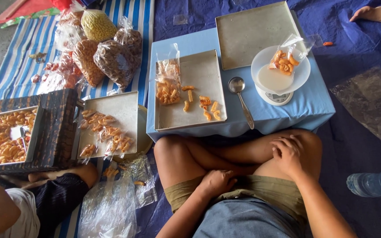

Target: The person sits cross-legged on a tarp and packs orange, ring-shaped snacks from a metal tray into small clear plastic bags. They place the filled bags onto a digital scale to weigh them, then set the bags aside on the tray. Another person is visible to the left, also handling snacks.

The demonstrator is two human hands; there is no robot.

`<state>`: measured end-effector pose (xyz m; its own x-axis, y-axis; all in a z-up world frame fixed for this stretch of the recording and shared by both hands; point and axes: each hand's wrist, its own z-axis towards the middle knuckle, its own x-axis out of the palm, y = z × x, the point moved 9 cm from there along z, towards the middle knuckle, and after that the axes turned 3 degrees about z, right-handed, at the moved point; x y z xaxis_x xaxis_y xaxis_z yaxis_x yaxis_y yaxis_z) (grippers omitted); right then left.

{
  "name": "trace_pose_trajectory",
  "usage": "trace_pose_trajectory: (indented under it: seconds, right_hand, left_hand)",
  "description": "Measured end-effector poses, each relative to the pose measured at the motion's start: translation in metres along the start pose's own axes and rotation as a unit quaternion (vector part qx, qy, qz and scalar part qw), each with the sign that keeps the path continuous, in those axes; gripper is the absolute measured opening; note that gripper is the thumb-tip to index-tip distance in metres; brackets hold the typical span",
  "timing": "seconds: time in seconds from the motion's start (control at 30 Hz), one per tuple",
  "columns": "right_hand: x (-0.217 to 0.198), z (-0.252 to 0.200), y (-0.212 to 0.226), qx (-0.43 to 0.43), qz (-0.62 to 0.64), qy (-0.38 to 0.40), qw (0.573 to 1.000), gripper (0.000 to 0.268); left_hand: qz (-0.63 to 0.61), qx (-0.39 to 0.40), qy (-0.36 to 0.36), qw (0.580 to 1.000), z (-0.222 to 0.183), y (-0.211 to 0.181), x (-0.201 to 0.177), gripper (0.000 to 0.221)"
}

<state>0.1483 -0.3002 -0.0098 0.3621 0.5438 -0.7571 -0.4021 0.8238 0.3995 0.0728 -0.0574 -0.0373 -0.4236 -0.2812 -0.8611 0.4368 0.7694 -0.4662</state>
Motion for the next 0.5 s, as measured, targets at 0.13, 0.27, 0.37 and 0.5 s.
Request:
trace_pose_trajectory:
  seconds: [0.13, 0.27, 0.37, 0.5]
  right_hand:
    - [-0.001, 0.007, 0.015, 0.0, -0.032, 0.017, 0.999, 0.013]
    - [-0.002, 0.01, 0.009, 0.012, -0.029, -0.007, 0.999, 0.012]
    - [-0.002, 0.009, 0.011, 0.011, -0.038, -0.004, 0.999, 0.012]
    - [-0.008, 0.006, 0.006, 0.019, 0.002, -0.039, 0.999, 0.012]
  left_hand:
    - [-0.056, 0.065, -0.058, 0.995, -0.009, -0.019, -0.028, 0.032]
    - [-0.128, 0.085, -0.12, 0.981, -0.017, -0.027, -0.054, 0.023]
    - [-0.198, 0.061, -0.129, 0.97, -0.025, -0.03, -0.075, 0.02]
    - [-0.166, 0.082, -0.208, 0.96, -0.039, -0.028, -0.12, 0.014]
